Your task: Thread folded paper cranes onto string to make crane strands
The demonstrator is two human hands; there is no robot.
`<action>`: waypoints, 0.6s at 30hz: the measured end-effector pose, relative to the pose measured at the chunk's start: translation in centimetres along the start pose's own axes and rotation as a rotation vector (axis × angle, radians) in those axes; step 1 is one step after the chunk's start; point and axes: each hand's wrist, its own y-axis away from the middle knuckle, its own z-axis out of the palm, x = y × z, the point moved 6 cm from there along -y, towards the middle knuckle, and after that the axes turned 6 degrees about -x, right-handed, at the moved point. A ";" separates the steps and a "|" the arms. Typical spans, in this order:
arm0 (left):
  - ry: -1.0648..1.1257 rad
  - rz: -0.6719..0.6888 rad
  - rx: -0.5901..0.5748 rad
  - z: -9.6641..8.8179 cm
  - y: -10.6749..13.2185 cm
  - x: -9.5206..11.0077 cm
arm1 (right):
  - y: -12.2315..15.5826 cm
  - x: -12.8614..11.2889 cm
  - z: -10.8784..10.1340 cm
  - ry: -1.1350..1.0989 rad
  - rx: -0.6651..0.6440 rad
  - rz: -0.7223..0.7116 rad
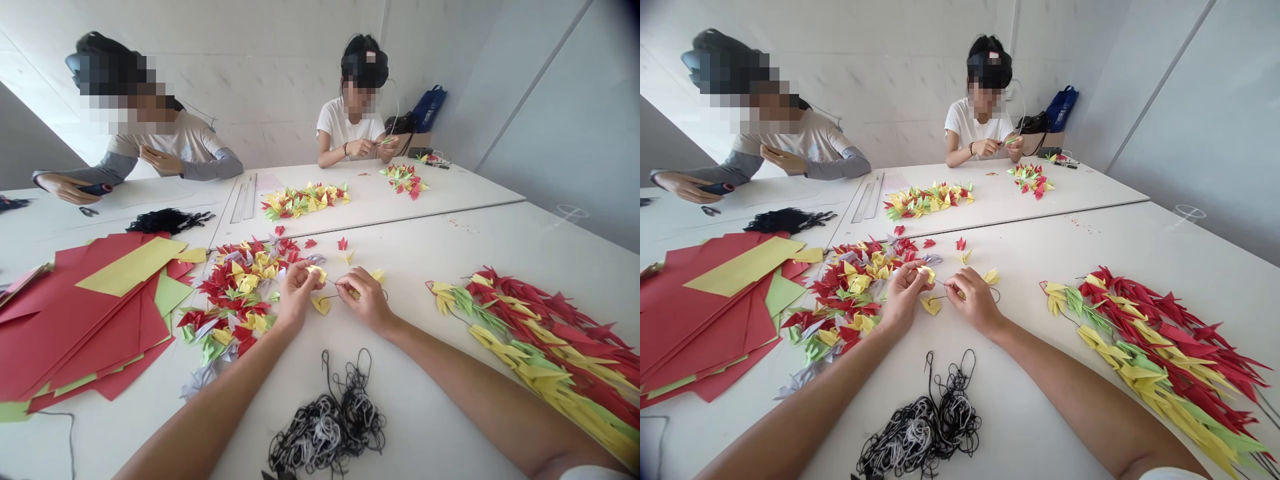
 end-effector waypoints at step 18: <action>-0.478 0.404 -0.132 2.5 2.8 4.0 | 0.3 1.3 0.0 -0.140 -0.028 0.230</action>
